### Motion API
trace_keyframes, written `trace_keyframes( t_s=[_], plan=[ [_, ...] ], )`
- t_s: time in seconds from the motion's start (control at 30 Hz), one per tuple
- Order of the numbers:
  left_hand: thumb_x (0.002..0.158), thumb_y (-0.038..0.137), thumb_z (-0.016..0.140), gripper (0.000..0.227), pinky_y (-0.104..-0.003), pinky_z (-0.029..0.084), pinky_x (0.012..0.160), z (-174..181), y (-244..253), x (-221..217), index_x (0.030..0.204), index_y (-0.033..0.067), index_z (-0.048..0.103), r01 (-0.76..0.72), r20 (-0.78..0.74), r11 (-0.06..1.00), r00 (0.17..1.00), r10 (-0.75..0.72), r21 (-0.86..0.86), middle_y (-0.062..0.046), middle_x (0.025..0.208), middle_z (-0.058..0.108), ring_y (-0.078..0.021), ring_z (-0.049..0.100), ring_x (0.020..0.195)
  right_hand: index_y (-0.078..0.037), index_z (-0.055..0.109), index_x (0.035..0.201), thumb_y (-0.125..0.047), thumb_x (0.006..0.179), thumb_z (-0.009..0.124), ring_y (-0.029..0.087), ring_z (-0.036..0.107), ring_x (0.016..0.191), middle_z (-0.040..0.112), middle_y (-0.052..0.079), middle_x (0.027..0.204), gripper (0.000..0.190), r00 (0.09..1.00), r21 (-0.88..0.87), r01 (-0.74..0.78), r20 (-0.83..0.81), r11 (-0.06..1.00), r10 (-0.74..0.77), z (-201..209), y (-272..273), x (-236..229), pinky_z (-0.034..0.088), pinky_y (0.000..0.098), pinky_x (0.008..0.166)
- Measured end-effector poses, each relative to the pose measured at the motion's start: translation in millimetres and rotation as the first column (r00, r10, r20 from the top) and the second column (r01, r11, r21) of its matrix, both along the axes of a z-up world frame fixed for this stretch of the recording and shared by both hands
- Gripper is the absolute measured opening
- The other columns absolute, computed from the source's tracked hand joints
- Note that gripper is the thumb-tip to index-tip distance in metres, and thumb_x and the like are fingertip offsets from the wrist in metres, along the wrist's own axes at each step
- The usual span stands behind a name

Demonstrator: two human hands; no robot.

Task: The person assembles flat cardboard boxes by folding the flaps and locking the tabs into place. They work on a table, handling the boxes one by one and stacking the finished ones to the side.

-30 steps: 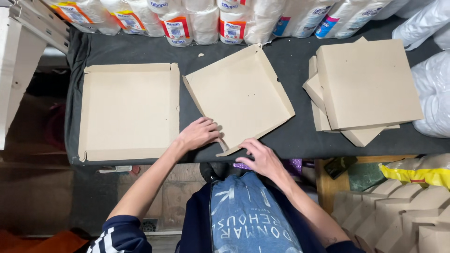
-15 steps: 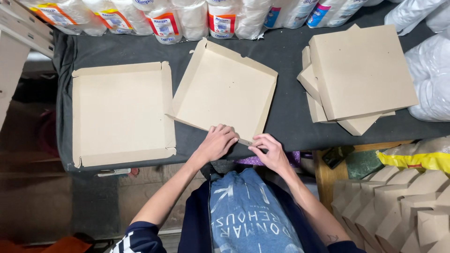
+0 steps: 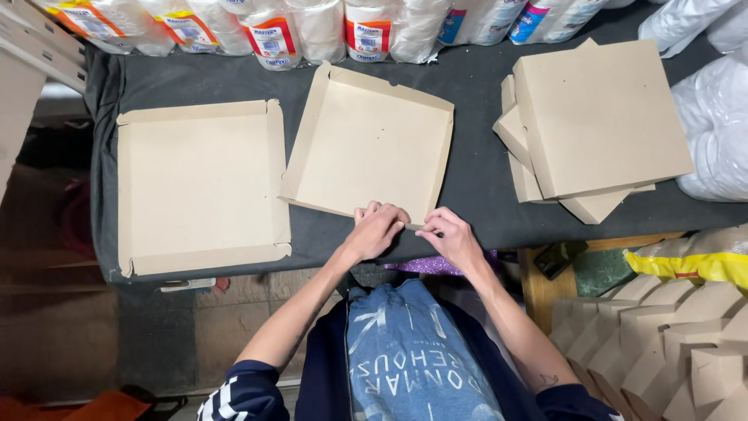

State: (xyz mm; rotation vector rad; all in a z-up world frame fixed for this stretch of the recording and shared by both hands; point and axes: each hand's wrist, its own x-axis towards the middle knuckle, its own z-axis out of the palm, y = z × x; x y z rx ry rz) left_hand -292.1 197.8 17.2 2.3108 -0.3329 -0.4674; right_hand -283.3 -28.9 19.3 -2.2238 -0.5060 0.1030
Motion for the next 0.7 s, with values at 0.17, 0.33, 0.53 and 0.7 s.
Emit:
trace_keyframes(
  t_s=[0.17, 0.33, 0.53, 0.7],
  plan=[
    [0.105, 0.036, 0.05, 0.017, -0.041, 0.029, 0.096, -16.5, -4.4, -3.0, 0.118, 0.0268, 0.058, -0.01, 0.004, 1.0, 1.0, 0.01, 0.004, 0.004, 0.105, 0.06, -0.0184, 0.047, 0.109, -0.009, 0.073, 0.085, -0.005, 0.083, 0.081, 0.026, 0.077, 0.076, 0.074, 0.005, 0.095, 0.009, 0.995, -0.103, -0.06, 0.075, 0.993, 0.068, 17.0, 0.0, 1.9, 0.066, 0.0333, 0.065],
    [0.103, 0.03, 0.058, 0.025, -0.043, 0.032, 0.103, 49.3, 20.5, -6.1, 0.125, 0.0193, 0.057, 0.06, 0.009, 0.998, 0.998, -0.06, -0.008, -0.002, 0.12, 0.064, -0.0234, 0.052, 0.121, -0.018, 0.074, 0.085, -0.004, 0.083, 0.077, 0.023, 0.077, 0.08, 0.076, 0.001, 0.089, 0.015, 0.996, -0.123, -0.085, -0.023, 0.989, 0.083, 20.3, -20.3, 12.5, 0.065, 0.0327, 0.07],
    [0.057, 0.031, 0.097, 0.095, -0.048, 0.026, 0.121, 77.0, 96.8, 10.1, 0.142, 0.0263, 0.055, 0.237, -0.119, 0.939, 0.97, -0.213, 0.249, 0.004, 0.155, 0.049, -0.0244, 0.034, 0.147, -0.02, 0.073, 0.116, -0.01, 0.096, 0.068, 0.022, 0.075, 0.099, 0.072, 0.002, 0.11, 0.023, 0.997, -0.278, 0.074, -0.014, 0.958, -0.081, 16.1, -47.0, 32.7, 0.062, 0.0355, 0.084],
    [0.085, 0.026, 0.081, 0.04, -0.037, 0.034, 0.117, 21.4, 140.4, 21.0, 0.123, 0.0287, 0.068, 0.201, 0.226, 0.786, 0.89, -0.395, 0.585, 0.006, 0.144, 0.058, -0.0137, 0.04, 0.146, -0.013, 0.062, 0.135, -0.017, 0.087, 0.075, 0.034, 0.045, 0.129, 0.049, 0.009, 0.147, 0.05, 0.955, -0.479, 0.212, 0.288, 0.852, -0.075, -12.4, -31.9, 25.1, 0.042, 0.0475, 0.097]
  ],
)
